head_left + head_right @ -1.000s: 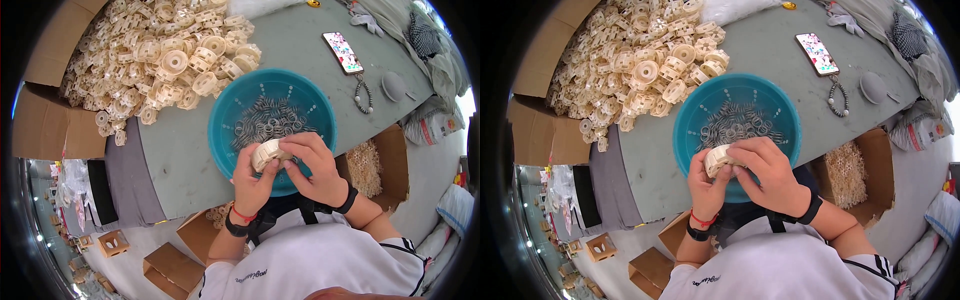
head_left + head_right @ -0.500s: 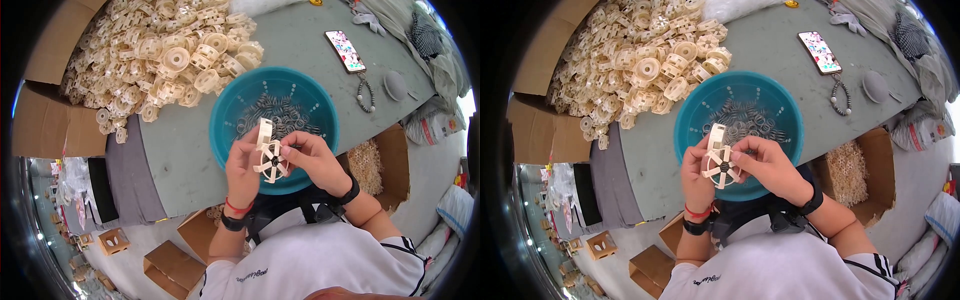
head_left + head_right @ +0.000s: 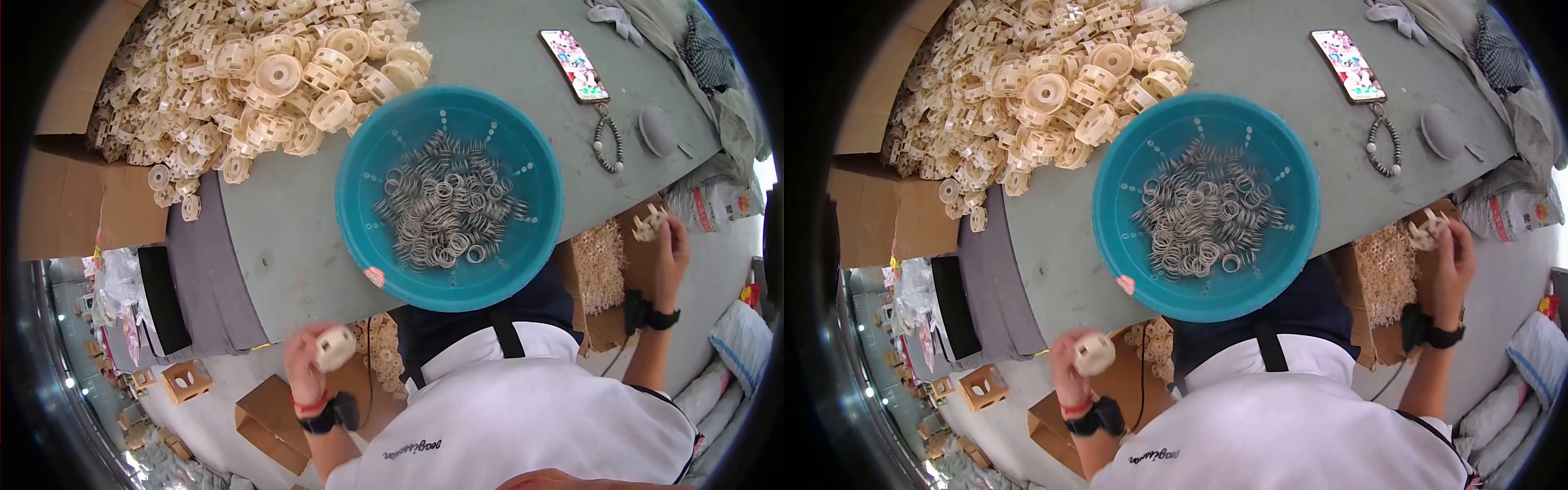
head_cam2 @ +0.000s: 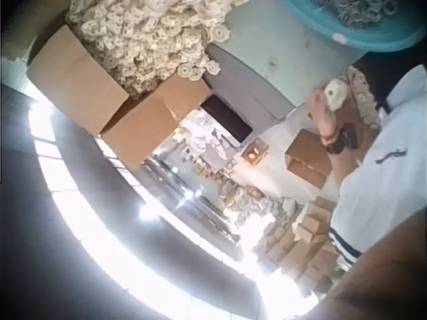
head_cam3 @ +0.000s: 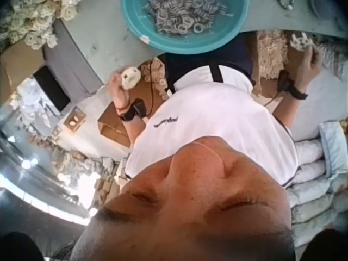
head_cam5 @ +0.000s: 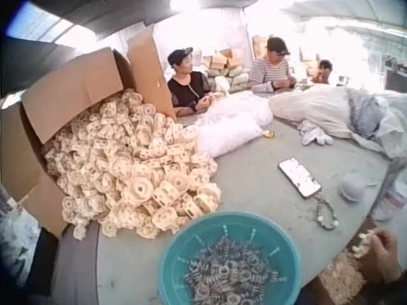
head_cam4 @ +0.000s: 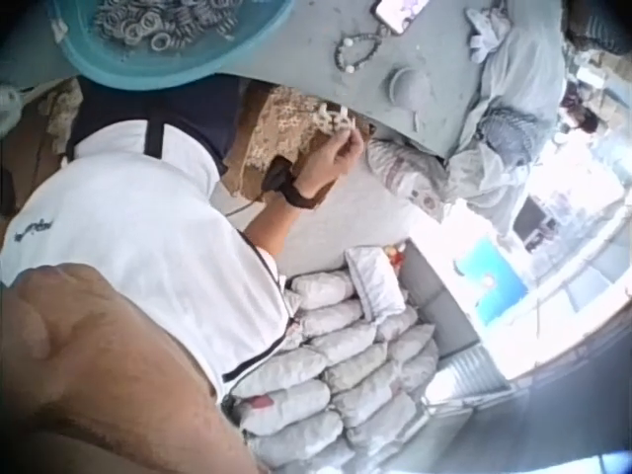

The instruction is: Assembling small white plastic wheel components and inserting metal spring parts by hand.

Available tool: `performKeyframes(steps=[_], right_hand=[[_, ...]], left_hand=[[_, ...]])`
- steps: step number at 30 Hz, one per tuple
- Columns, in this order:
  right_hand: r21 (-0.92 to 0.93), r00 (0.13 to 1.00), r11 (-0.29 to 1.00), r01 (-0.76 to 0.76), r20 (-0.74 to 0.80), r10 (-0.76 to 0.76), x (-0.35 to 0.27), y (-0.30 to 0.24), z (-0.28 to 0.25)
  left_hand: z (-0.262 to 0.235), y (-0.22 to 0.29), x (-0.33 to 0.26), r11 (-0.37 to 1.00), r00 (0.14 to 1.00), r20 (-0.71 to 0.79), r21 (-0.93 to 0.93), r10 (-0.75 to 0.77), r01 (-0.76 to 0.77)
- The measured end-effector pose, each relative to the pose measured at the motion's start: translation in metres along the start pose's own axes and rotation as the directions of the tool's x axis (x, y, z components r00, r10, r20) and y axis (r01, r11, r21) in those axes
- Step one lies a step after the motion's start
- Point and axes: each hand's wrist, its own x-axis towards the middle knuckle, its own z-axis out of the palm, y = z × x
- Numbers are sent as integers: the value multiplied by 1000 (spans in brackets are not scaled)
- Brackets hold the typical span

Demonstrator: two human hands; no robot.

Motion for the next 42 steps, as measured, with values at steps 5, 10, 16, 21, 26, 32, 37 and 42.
performKeyframes(steps=[5, 10, 16, 21, 26, 32, 37, 42], right_hand=[[-556, 981, 831, 17, -153, -122, -5, 24, -29], [-185, 942, 940, 288, -120, -312, -1, -52, 78], [210, 557, 658, 723, 387, -735, -57, -160, 176], [183, 468, 597, 781, 460, -754, -67, -158, 189], [216, 514, 645, 733, 445, -733, -62, -152, 189], [220, 481, 644, 733, 501, -719, -58, -151, 187], [243, 560, 783, 573, 582, -590, -54, -166, 181], [428, 572, 743, 515, 474, -670, -54, -181, 196]], left_hand=[[-32, -4, -48, 285, 894, -84, 931, -441, 228], [40, 54, 54, 666, 983, 180, 731, 25, -150], [60, 34, 229, 105, 747, 186, 940, 639, -324], [50, 4, 267, 33, 745, 167, 969, 646, -246], [44, 4, 233, 304, 723, 138, 842, 676, -445], [34, 33, 159, 890, 957, -14, -364, 289, -274], [80, 35, 104, 442, 886, 399, -856, 238, 267], [147, 13, 79, 334, 794, 568, -808, 218, 486]])
